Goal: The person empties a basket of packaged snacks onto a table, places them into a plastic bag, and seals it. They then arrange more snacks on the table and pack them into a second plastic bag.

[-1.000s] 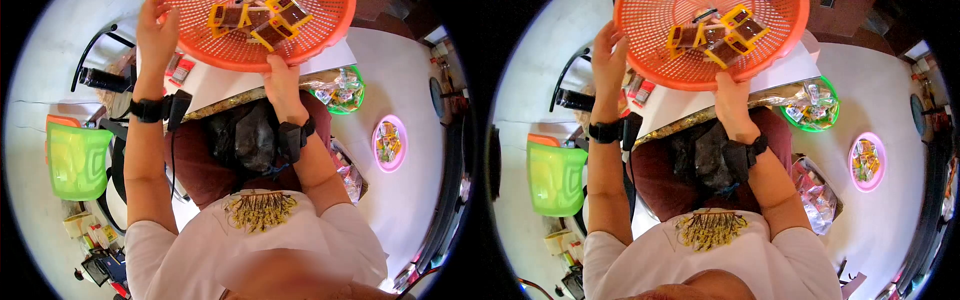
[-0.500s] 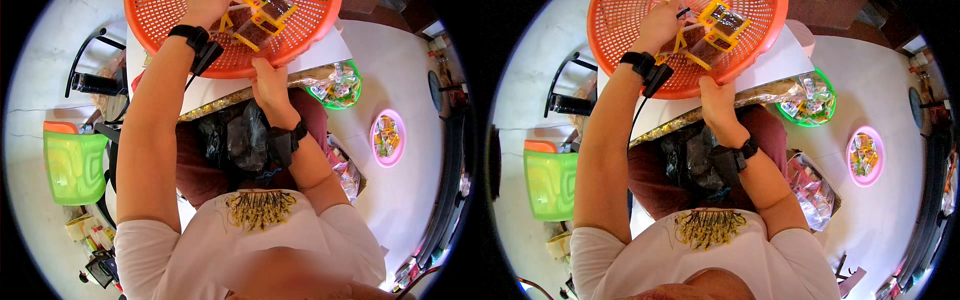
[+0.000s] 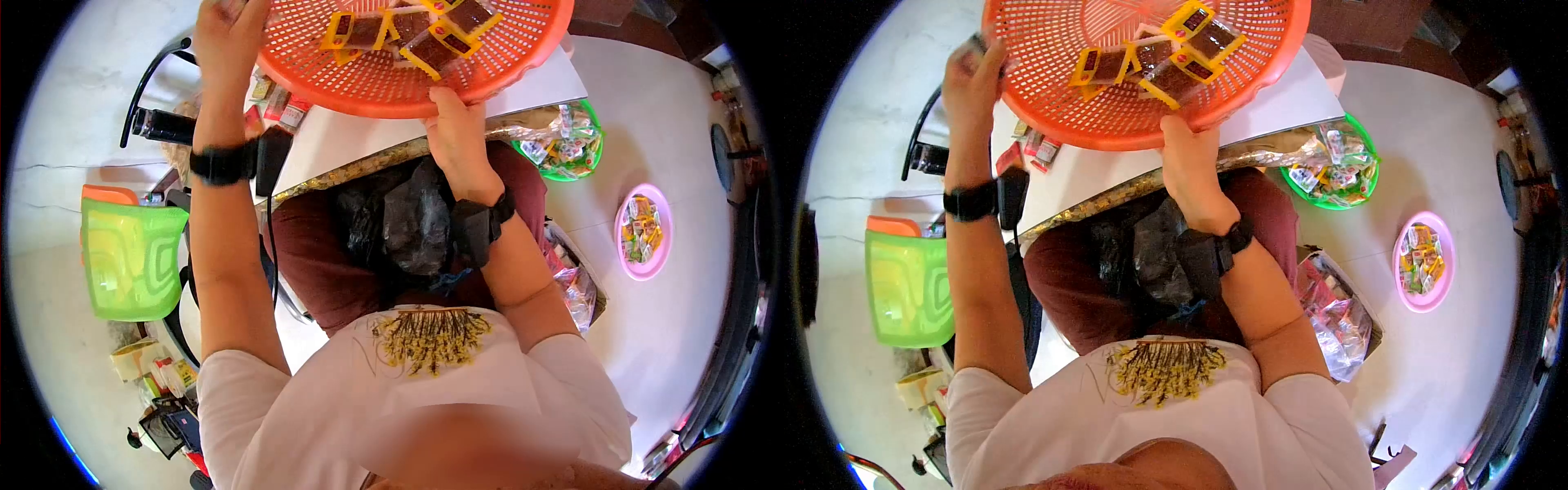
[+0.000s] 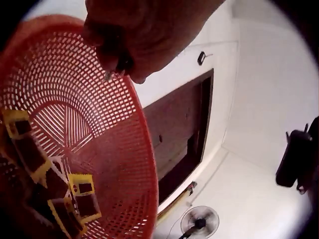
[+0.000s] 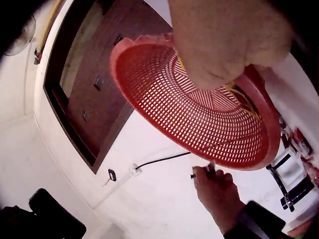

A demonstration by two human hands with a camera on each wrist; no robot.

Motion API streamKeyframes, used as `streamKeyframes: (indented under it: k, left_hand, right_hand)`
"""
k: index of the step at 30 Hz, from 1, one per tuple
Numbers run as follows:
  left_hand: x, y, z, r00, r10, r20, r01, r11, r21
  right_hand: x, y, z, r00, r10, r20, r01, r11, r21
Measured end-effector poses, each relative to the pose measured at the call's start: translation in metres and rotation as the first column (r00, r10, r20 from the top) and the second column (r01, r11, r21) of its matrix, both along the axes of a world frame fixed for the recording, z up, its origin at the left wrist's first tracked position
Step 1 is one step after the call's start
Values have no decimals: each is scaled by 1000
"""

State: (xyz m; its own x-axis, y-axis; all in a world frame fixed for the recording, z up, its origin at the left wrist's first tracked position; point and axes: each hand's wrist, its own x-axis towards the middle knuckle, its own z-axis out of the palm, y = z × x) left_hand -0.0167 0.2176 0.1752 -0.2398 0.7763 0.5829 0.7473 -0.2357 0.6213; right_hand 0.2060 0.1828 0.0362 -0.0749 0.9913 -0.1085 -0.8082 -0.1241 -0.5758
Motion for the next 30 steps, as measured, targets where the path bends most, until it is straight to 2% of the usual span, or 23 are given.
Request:
streamKeyframes:
  k: [1,3,6,9,10,11,12,13,14,16,18,19,22,24,26,29,30]
  left_hand:
    - [-11,-13,0,998,15,55,-17,1000,25]
    - [-25,-37,-14,938,104,330,-52,985,-163]
    - [-60,-51,-55,843,102,528,39,967,-250]
    - [-58,-58,-88,685,13,728,139,979,-148]
    - [-66,-61,-104,847,83,524,34,977,-208]
    - [-78,-63,-123,947,153,284,-85,967,-240]
    - [-65,-71,-122,972,216,90,-194,958,-211]
    - [-52,-79,-121,949,299,-101,-312,937,-158]
    - [-32,-92,-118,964,225,-145,-236,970,-64]
    - [-15,-105,-127,922,184,-341,-171,983,66]
    - [-7,-115,-140,908,90,-409,-101,995,-6]
    - [-4,-120,-145,898,46,-439,-71,997,-42]
    - [7,-119,-147,917,102,-386,-120,993,-22]
    - [12,-119,-147,914,148,-378,-164,986,-9]
    - [13,-117,-147,909,172,-379,-184,983,5]
    - [12,-117,-149,909,180,-377,-203,979,-23]
    - [12,-118,-149,910,180,-373,-204,979,-26]
  right_hand:
    - [-1,0,1,1000,-9,-25,9,1000,6]
    - [-3,-1,3,997,-29,-71,30,999,18]
    - [-4,-1,6,995,-33,-99,38,998,41]
    - [-2,0,5,1000,-6,-28,7,1000,10]
    - [-3,-1,8,999,-17,-34,18,1000,19]
    - [-3,-2,11,999,-28,-40,29,999,27]
    - [-4,-3,13,998,-39,-47,41,999,34]
    - [-5,-2,12,998,-40,-46,41,999,27]
    - [-6,0,9,998,-38,-44,39,999,18]
    - [-7,4,-1,998,-44,-34,46,998,38]
    - [-9,9,-10,998,-55,-24,57,994,97]
    - [-4,7,-7,1000,6,-29,-4,998,67]
    - [-7,13,-4,998,-43,-34,44,998,42]
    - [-6,17,5,1000,-14,-6,14,1000,-12]
    - [-10,31,9,1000,10,-1,-10,999,41]
    - [-14,53,23,996,83,42,-78,992,-101]
    - [-12,63,20,956,107,274,-126,991,51]
